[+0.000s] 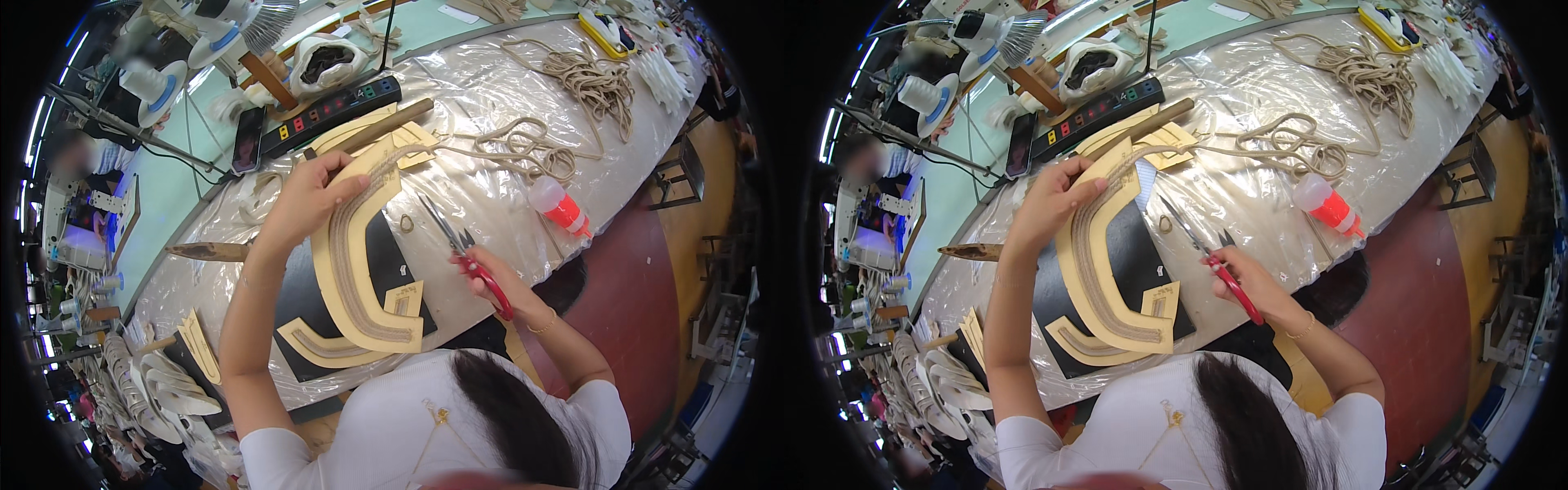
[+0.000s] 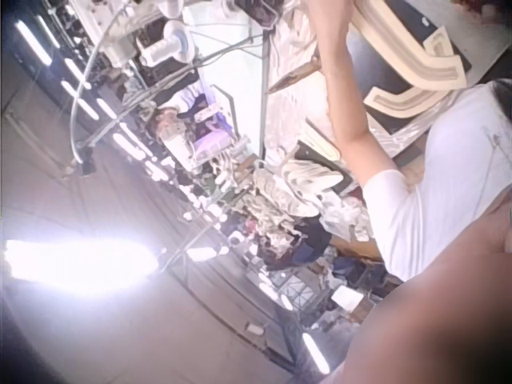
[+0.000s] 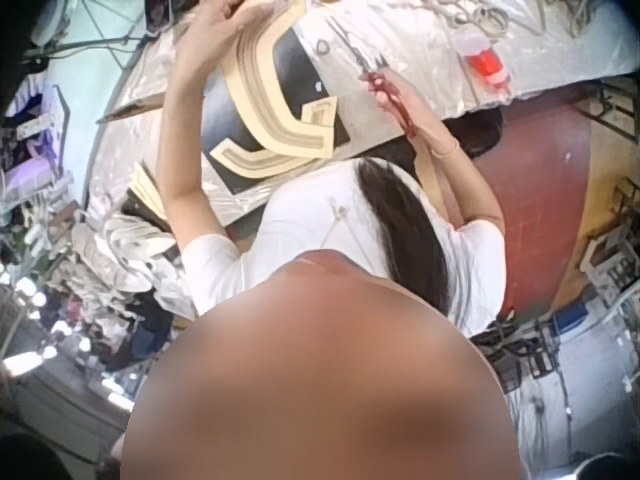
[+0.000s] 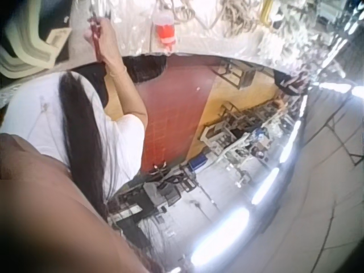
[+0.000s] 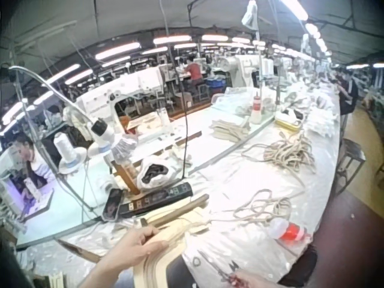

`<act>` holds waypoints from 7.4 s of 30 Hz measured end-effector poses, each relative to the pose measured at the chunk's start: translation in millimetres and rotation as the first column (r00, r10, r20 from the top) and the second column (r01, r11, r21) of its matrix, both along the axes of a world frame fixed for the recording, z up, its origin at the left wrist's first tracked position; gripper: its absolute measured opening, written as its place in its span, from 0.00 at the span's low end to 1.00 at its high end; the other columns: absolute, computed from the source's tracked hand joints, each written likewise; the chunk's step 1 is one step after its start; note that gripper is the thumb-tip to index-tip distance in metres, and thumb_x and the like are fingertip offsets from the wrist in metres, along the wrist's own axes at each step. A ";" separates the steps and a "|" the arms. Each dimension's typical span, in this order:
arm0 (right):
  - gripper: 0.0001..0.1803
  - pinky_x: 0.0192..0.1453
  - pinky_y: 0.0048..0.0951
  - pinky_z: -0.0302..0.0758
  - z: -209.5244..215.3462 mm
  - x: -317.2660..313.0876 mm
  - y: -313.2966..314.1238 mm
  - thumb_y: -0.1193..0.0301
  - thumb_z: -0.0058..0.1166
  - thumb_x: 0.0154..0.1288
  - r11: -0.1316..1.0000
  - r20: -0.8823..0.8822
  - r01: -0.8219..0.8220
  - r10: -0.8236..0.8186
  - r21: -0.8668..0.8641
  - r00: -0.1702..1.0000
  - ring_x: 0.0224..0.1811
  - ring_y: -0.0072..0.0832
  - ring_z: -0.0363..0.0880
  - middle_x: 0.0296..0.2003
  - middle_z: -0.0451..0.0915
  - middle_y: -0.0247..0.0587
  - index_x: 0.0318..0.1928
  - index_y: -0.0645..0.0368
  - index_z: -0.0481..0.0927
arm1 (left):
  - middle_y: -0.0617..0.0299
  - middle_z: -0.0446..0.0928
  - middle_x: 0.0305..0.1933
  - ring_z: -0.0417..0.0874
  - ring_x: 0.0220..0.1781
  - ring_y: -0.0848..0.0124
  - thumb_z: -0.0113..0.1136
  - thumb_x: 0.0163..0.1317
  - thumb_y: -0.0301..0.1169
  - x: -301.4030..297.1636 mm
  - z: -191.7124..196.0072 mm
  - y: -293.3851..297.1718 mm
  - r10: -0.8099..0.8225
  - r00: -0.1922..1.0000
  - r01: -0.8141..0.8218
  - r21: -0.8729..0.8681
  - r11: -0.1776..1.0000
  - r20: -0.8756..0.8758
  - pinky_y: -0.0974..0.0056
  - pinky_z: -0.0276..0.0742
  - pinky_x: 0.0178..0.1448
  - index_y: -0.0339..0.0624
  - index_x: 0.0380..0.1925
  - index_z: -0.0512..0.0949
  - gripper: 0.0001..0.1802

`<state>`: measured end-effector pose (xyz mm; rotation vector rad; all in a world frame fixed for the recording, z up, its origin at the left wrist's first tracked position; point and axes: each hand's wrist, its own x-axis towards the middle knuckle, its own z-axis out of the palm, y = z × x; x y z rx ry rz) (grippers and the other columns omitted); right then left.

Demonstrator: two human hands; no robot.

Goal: The person assembles a decorative letter by applying glue to a rope and pressing it into a channel on a wooden letter-shaped piece. They repeatedly cut rope segments, apply glue, and press the rope into place, smoothing it with a small tool. The process continues across multiple segments of the letter's outline.

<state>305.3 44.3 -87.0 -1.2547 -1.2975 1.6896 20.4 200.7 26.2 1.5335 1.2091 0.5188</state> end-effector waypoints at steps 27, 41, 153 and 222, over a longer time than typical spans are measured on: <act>0.51 0.52 0.40 0.75 35.1 -75.6 76.1 0.54 0.83 0.32 0.616 0.403 0.013 -0.531 0.788 0.746 0.48 0.44 0.76 0.46 0.74 0.49 0.55 0.67 0.70 | 0.71 0.75 0.29 0.68 0.30 0.84 0.60 0.66 0.28 13.7 -4.5 -32.8 0.170 0.984 -0.177 0.172 0.969 0.052 0.75 0.63 0.34 0.35 0.41 0.78 0.08; 0.36 0.28 0.28 0.74 26.9 -73.5 73.6 0.49 0.81 0.37 0.702 0.313 0.131 -0.467 0.701 0.827 0.23 0.28 0.74 0.27 0.77 0.38 0.37 0.63 0.79 | 0.74 0.73 0.27 0.66 0.29 0.86 0.63 0.68 0.33 14.9 -1.8 -32.8 0.168 0.981 -0.177 0.096 0.980 0.097 0.76 0.59 0.32 0.35 0.39 0.79 0.10; 0.33 0.72 0.41 0.67 102.5 476.9 323.8 0.84 0.43 0.59 1.000 0.862 -0.019 -0.002 -0.008 -0.508 0.65 0.49 0.74 0.63 0.74 0.57 0.67 0.56 0.73 | 0.56 0.83 0.42 0.86 0.43 0.67 0.64 0.63 0.21 -242.2 -72.8 -236.0 0.763 0.489 -0.834 -0.028 0.551 0.423 0.65 0.79 0.55 0.32 0.49 0.77 0.15; 0.08 0.31 0.19 0.70 140.8 23.5 97.9 0.73 0.68 0.58 0.907 0.383 -0.419 0.401 -0.038 0.832 0.27 0.17 0.77 0.24 0.82 0.35 0.31 0.65 0.83 | 0.56 0.83 0.49 0.83 0.48 0.67 0.76 0.49 0.25 -126.7 -17.5 -208.3 0.389 0.919 -0.358 0.278 0.891 -0.063 0.66 0.77 0.53 0.41 0.47 0.87 0.22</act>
